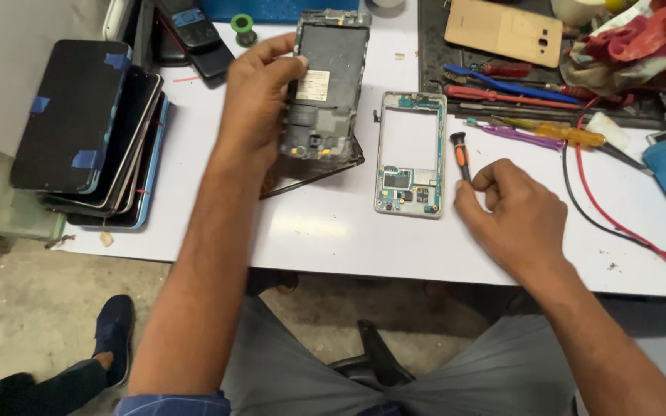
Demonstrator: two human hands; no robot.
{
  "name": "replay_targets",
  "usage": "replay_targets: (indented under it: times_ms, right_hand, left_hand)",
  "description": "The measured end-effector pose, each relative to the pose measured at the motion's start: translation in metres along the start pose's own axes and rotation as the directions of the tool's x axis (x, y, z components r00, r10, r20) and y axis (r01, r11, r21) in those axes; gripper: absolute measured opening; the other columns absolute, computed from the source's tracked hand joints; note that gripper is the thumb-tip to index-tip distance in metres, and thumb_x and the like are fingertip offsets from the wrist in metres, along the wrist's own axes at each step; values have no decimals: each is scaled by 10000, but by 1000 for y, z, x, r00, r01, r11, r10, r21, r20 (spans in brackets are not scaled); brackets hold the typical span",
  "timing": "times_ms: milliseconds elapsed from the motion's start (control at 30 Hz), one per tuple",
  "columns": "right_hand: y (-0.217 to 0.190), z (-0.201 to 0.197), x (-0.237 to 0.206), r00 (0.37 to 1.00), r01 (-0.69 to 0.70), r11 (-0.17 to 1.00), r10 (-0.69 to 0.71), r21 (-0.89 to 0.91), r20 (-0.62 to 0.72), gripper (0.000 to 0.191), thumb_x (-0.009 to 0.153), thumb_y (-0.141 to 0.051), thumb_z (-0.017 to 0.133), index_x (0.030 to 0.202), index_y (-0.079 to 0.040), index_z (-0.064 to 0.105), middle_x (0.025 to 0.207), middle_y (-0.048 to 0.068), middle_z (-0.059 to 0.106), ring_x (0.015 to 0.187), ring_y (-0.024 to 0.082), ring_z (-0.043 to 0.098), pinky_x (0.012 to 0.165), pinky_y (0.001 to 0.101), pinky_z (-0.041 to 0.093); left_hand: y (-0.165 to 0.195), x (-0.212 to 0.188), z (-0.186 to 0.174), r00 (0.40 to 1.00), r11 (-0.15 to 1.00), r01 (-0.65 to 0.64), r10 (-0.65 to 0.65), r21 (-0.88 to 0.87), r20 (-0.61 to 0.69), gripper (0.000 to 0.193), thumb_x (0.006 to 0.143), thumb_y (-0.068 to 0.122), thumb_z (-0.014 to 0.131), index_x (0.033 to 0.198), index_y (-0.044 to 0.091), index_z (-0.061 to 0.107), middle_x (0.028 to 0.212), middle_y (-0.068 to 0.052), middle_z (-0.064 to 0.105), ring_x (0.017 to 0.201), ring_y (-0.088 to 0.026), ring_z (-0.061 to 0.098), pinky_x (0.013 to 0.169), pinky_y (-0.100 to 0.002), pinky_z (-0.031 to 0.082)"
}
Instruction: The person uses a screwdriver to pry open the back cover of a smartphone, then removes the battery and motherboard. The components are separated and placed on the workbench.
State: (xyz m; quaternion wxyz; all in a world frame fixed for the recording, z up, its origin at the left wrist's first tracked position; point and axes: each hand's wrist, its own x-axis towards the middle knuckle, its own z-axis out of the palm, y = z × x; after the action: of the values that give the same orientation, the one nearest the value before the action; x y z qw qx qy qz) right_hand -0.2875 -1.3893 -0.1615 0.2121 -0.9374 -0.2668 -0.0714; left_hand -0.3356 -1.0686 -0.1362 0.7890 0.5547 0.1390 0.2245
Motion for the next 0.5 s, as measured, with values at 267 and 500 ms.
replay_targets:
  times_ms: [267,500]
  right_hand:
    - [17,-21,16,992,109,994,-109,-9,-59,218,966,-251,738,1066,-64,692,995,82,694,836,241,687,740,413,543]
    - [-13,-32,75,764,645,734,-621,-214,176,566,820,-68,670,1382,-118,628,1389,112,600,1322,331,519,1048,467,483]
  left_hand:
    - [52,-43,-37,987,853,-139,80,503,139,292,932,4,684,1219,-47,677,900,-37,720,784,-70,667,724,-212,546]
    - [71,-80,-45,975,606,-18,-165,795,148,246,894,101,720,1136,68,752,817,-44,746,686,-99,647,600,-272,529]
